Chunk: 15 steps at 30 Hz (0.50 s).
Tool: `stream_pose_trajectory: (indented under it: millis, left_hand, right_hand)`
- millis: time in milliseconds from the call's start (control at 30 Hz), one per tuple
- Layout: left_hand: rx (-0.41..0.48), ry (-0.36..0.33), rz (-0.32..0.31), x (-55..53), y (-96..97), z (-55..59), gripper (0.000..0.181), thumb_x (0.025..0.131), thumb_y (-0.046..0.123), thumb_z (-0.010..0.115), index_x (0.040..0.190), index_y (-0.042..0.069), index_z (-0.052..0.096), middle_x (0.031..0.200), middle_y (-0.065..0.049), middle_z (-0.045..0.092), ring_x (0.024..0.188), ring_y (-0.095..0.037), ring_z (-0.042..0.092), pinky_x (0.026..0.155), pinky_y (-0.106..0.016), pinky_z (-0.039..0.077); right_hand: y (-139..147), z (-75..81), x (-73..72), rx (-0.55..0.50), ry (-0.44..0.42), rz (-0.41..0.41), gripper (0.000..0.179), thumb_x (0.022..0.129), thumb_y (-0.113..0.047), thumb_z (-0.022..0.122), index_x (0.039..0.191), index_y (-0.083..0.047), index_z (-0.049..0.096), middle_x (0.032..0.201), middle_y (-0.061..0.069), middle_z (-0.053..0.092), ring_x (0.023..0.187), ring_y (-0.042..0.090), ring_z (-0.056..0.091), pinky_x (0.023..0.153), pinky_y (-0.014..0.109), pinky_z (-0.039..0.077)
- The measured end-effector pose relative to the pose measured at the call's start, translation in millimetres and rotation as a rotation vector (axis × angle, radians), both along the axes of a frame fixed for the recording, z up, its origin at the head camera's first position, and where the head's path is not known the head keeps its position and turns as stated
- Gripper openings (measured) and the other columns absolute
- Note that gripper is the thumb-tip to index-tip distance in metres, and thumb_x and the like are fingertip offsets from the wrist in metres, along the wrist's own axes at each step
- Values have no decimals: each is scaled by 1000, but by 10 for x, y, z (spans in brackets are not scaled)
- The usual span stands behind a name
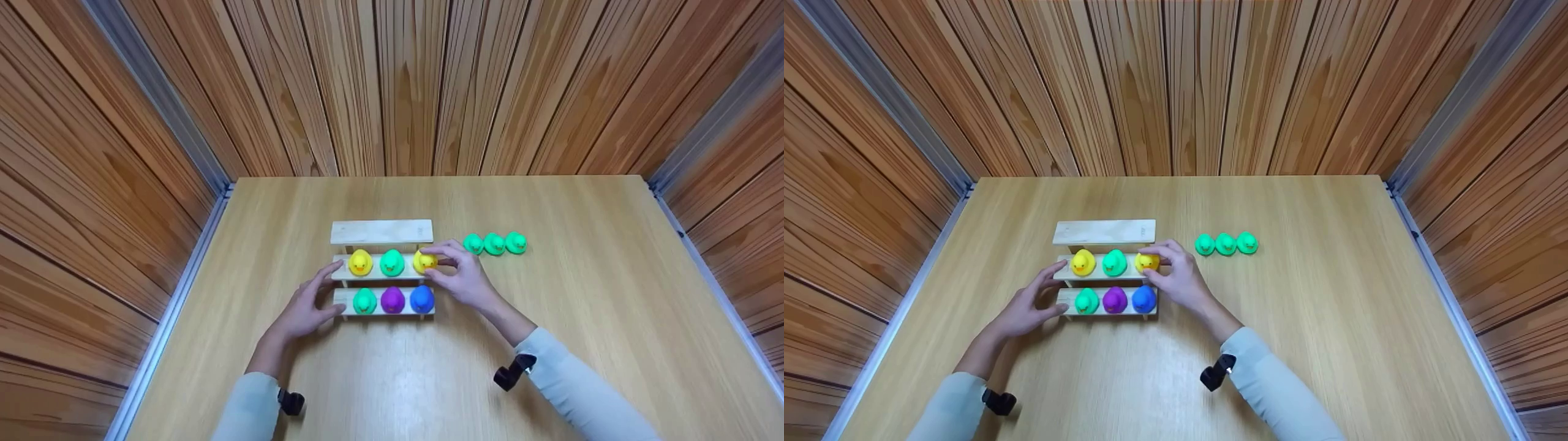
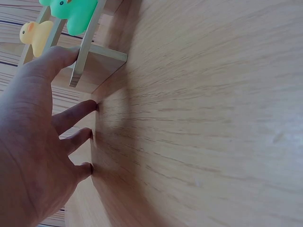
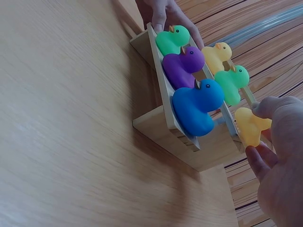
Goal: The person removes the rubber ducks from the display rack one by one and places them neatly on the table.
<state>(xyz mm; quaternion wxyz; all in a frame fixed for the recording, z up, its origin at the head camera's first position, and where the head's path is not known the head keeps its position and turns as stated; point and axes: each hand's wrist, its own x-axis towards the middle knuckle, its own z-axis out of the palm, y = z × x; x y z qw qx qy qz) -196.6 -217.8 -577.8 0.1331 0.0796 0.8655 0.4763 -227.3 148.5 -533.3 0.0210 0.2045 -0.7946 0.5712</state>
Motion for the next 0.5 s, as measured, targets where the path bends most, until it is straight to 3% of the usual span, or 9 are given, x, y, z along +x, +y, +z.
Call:
stream_pose_trajectory:
  millis: [233, 500]
  left_hand:
    - [4, -2, -3, 7, -1, -3, 88, 104, 29, 82, 170, 59, 32, 171, -12, 57, 169, -41, 40, 138, -78, 22]
    - [10, 7, -5, 3, -2, 0, 89, 103, 27, 83, 169, 58, 34, 170, -12, 58, 168, -40, 43, 139, -75, 23]
  right_hand:
    - [83, -1, -9, 12, -8, -34, 36, 98, 3, 83, 134, 2, 78, 131, 20, 72, 129, 36, 71, 113, 51, 64]
    - [205, 10, -14, 36, -25, -75, 37, 98, 3, 83, 134, 1, 79, 131, 21, 72, 130, 34, 69, 114, 50, 64]
